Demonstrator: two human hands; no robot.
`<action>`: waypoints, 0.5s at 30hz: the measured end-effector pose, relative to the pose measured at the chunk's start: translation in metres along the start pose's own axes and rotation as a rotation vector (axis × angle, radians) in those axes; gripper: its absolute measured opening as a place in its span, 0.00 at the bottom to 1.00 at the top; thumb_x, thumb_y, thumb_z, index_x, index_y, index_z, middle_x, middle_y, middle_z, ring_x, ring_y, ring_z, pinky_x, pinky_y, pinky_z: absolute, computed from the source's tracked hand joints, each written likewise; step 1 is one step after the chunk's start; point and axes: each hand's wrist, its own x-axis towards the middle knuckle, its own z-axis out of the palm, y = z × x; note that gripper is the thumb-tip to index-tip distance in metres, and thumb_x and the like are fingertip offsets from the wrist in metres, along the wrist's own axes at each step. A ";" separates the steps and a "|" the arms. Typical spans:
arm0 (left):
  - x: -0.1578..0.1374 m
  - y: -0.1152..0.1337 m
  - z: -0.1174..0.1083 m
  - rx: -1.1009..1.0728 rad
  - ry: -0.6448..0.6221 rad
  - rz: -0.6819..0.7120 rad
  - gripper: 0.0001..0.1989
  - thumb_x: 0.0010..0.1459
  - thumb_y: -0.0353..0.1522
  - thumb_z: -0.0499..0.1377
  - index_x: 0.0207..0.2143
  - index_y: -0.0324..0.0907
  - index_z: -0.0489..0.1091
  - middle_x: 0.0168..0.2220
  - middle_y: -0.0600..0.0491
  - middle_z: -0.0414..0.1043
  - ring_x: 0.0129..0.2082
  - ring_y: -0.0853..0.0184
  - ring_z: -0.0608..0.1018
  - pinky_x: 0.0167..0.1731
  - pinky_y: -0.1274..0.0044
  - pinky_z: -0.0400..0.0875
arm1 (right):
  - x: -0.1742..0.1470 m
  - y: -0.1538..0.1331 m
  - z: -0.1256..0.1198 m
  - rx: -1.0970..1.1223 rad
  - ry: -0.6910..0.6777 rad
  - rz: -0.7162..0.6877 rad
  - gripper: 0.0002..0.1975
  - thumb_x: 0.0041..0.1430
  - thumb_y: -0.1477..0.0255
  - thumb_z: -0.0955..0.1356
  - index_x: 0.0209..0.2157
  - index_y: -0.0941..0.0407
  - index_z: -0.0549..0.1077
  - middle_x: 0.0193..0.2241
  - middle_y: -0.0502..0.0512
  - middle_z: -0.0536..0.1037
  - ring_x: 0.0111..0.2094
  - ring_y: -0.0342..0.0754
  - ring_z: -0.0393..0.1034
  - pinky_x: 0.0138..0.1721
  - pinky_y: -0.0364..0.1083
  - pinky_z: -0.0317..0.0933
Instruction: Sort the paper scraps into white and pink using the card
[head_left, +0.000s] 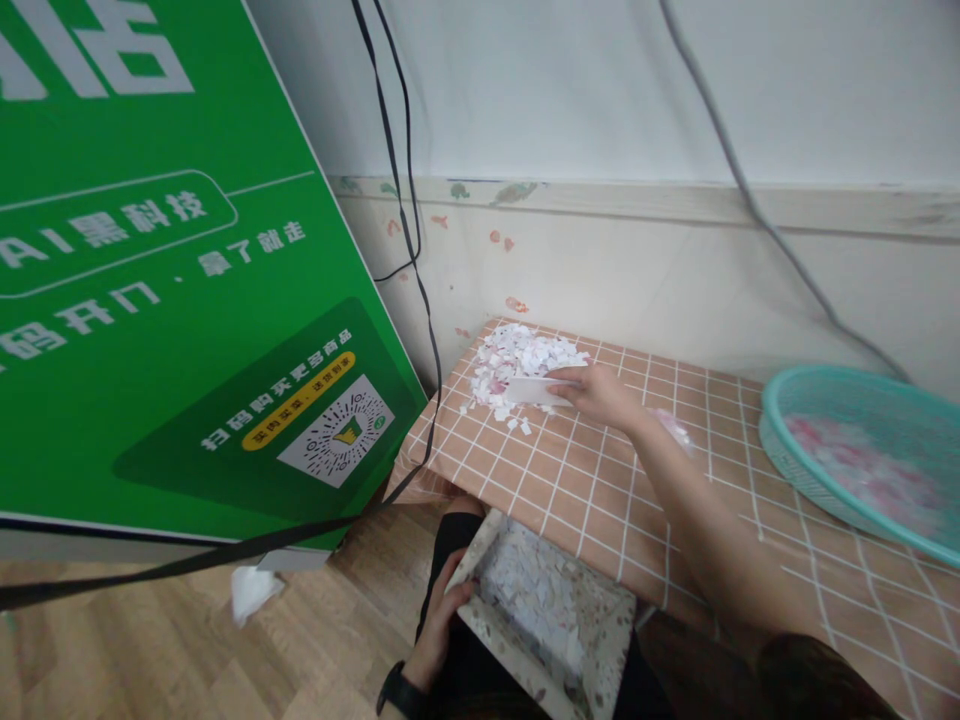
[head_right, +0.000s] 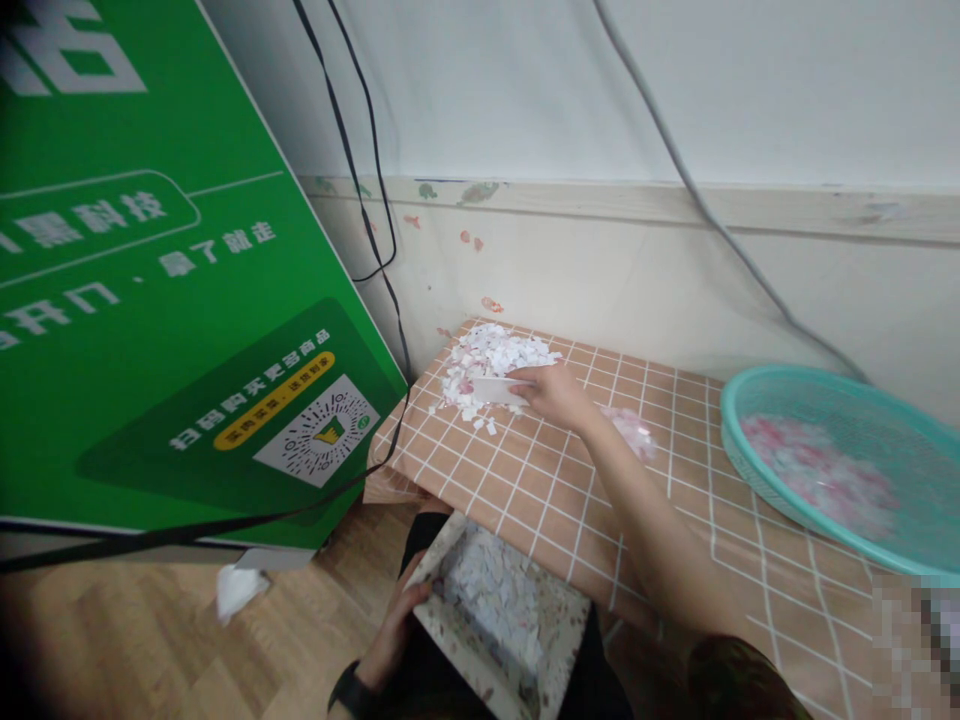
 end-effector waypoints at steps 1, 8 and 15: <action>0.000 0.000 0.000 -0.005 0.009 -0.007 0.25 0.52 0.42 0.60 0.52 0.42 0.72 0.47 0.47 0.77 0.52 0.45 0.72 0.53 0.62 0.61 | 0.000 -0.001 0.000 0.021 -0.015 -0.012 0.13 0.65 0.72 0.66 0.44 0.51 0.82 0.43 0.55 0.84 0.43 0.53 0.78 0.47 0.53 0.69; 0.000 -0.006 -0.006 0.013 0.024 -0.037 0.27 0.53 0.42 0.61 0.54 0.43 0.73 0.50 0.47 0.77 0.55 0.44 0.71 0.57 0.61 0.59 | 0.000 -0.004 -0.002 0.107 -0.005 0.030 0.12 0.63 0.72 0.67 0.43 0.54 0.82 0.41 0.56 0.84 0.41 0.53 0.78 0.45 0.52 0.69; -0.001 -0.007 -0.007 0.007 0.000 -0.030 0.24 0.55 0.41 0.60 0.54 0.44 0.72 0.51 0.48 0.77 0.54 0.45 0.72 0.56 0.61 0.60 | 0.000 -0.002 -0.001 0.177 -0.045 0.027 0.12 0.62 0.71 0.68 0.44 0.53 0.82 0.42 0.55 0.84 0.41 0.53 0.78 0.45 0.52 0.69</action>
